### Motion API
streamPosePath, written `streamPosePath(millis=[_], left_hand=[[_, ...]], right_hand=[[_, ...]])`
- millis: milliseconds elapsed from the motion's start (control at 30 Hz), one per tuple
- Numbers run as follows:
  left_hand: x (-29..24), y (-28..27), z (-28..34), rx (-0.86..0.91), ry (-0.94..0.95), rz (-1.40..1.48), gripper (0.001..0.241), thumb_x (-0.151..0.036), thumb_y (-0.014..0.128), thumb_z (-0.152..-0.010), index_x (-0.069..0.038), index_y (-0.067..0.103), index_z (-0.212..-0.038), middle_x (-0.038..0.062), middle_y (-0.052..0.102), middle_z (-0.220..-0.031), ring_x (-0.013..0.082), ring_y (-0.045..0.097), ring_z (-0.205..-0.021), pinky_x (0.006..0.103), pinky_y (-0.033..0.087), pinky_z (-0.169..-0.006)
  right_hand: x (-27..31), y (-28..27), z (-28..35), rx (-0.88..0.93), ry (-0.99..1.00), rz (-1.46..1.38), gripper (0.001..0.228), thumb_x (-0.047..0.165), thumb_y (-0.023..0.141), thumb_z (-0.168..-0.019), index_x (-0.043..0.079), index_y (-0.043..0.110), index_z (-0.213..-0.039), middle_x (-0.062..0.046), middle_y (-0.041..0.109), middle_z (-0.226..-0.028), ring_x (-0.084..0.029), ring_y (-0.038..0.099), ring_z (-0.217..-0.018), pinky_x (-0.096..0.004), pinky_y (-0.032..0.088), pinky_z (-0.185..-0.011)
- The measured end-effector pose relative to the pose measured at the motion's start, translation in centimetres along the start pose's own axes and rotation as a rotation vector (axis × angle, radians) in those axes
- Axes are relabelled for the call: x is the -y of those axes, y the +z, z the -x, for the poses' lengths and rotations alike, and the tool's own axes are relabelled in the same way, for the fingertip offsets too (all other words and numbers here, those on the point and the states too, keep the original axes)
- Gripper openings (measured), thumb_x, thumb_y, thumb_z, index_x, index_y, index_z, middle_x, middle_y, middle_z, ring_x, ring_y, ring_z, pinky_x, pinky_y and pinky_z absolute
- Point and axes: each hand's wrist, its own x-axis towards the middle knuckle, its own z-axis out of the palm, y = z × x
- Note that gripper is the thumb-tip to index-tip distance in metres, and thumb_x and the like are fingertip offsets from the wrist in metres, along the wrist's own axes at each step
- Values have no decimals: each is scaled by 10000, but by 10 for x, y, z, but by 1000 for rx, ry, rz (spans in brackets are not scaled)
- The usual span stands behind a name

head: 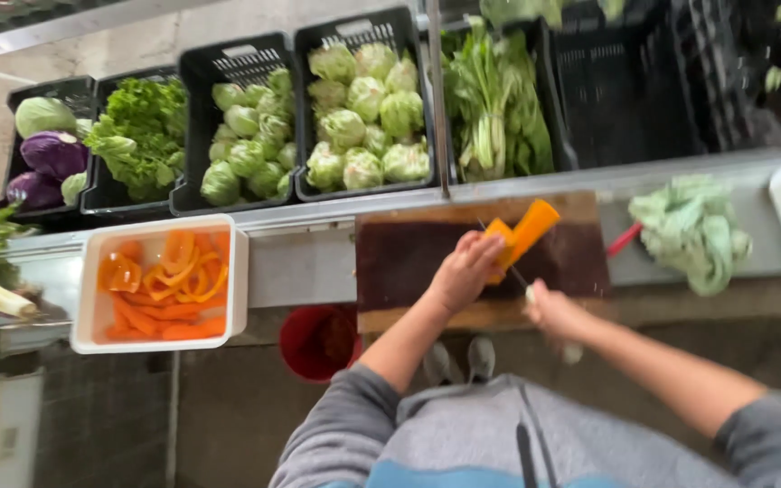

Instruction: Chopping yellow and orange bell peppers and squash on a wooden cutting board in a produce preparation area.

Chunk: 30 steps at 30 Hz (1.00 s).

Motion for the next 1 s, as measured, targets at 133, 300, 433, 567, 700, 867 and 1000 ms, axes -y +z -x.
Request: streamPosePath(millis=[133, 300, 433, 567, 700, 867, 1000], left_hand=[[-7, -2, 8, 9, -148, 165, 622, -145, 800, -832, -80, 580, -1410, 74, 601, -1385, 329, 555, -1237, 395, 528, -1036], [-13, -26, -16, 106, -220, 253, 683, -148, 843, -808, -111, 546, -1422, 96, 602, -1386, 358, 549, -1303, 396, 488, -1113], [-9, -41, -55, 29, -288, 382, 925, -229, 888, -631, -36, 489, -1443, 186, 554, -1356, 391, 527, -1280, 434, 477, -1076], [19, -26, -61, 295, -486, 632, 808, -338, 912, -686, -50, 552, -1349, 151, 651, -1265, 318, 633, -1195, 410, 516, -1025], [36, -24, -37, 284, -914, 545, 794, -565, 812, -748, -15, 586, -1274, 182, 724, -1151, 309, 728, -1052, 407, 589, -941], [82, 26, 45, 164, -1263, 298, 824, -717, 708, -825, 17, 573, -1174, 239, 683, -1128, 396, 685, -1029, 476, 561, -880], [66, 6, 61, 122, -1298, 196, 798, -702, 658, -896, 35, 524, -1174, 294, 576, -1185, 482, 646, -974, 513, 556, -838]], right_hand=[[-8, 29, 3, 27, 64, -185, 303, 247, 540, -1025, 48, 312, -1053, -189, 578, -643, -289, 603, -426, -422, 514, -382], [-18, 32, 1, -125, 40, -248, 276, 264, 528, -1015, 66, 340, -1048, -156, 591, -612, -285, 608, -414, -422, 493, -379], [-30, 32, -2, -229, -76, -115, 314, 304, 571, -1010, 70, 363, -1038, -122, 596, -603, -248, 609, -434, -397, 481, -409], [-15, 11, 26, -154, 115, -557, 256, 302, 585, -980, 90, 446, -1018, -103, 537, -590, -211, 543, -421, -382, 456, -381], [-35, 12, 49, -232, 212, -660, 320, 318, 593, -992, 30, 464, -938, -76, 545, -608, -175, 523, -425, -355, 458, -377], [-18, -5, 63, -225, 185, -625, 301, 342, 559, -1005, 56, 484, -947, -77, 557, -623, -173, 540, -444, -350, 464, -383], [17, -15, 59, -222, 102, -500, 278, 355, 511, -1017, 81, 502, -980, -82, 603, -637, -171, 595, -470, -343, 500, -407]])
